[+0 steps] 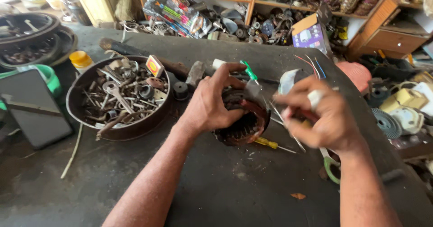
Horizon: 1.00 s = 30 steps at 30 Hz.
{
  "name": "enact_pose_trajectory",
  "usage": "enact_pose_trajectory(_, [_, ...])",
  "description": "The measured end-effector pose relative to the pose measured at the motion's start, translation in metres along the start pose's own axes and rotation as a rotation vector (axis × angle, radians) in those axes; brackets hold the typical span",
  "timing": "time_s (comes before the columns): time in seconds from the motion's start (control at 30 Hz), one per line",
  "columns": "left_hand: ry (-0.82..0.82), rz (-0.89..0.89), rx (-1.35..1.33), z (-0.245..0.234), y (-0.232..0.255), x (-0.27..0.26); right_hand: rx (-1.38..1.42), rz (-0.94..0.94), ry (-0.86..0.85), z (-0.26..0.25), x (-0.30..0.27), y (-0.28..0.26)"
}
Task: The person repairs an electrical motor by removing a black rubber band from the copper windings using pliers and a hammer. They then use a screwdriver to adjust the internal components of the motor.
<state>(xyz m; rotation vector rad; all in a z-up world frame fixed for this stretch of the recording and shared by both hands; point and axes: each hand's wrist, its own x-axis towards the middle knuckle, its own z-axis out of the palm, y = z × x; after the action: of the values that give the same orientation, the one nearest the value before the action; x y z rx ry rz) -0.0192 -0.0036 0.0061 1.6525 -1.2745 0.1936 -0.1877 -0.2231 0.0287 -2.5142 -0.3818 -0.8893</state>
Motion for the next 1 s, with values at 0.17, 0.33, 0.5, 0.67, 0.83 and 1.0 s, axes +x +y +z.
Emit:
enact_pose_trajectory(0.17, [-0.022, -0.025, 0.042, -0.002, -0.014, 0.0, 0.156, 0.198, 0.418, -0.024, -0.023, 0.05])
enact_pose_trajectory(0.33, [-0.101, -0.043, 0.2, -0.014, -0.025, 0.002, -0.287, 0.757, 0.334, -0.042, -0.062, 0.121])
enact_pose_trajectory(0.5, [-0.155, -0.12, 0.205, -0.017, -0.029, 0.0, -0.597, 0.614, 0.128, -0.027, -0.059, 0.127])
enact_pose_trajectory(0.67, [-0.014, -0.043, 0.2, -0.011, -0.034, -0.003, -0.06, 0.563, -0.131, -0.001, -0.015, 0.048])
enact_pose_trajectory(0.83, [0.033, 0.016, 0.206, -0.003, -0.029, -0.008, -0.275, 0.632, -0.744, 0.05, 0.008, -0.003])
enact_pose_trajectory(1.0, [0.033, 0.049, 0.232, 0.001, -0.02, -0.007, -0.434, 0.432, -0.454, 0.049, 0.011, -0.002])
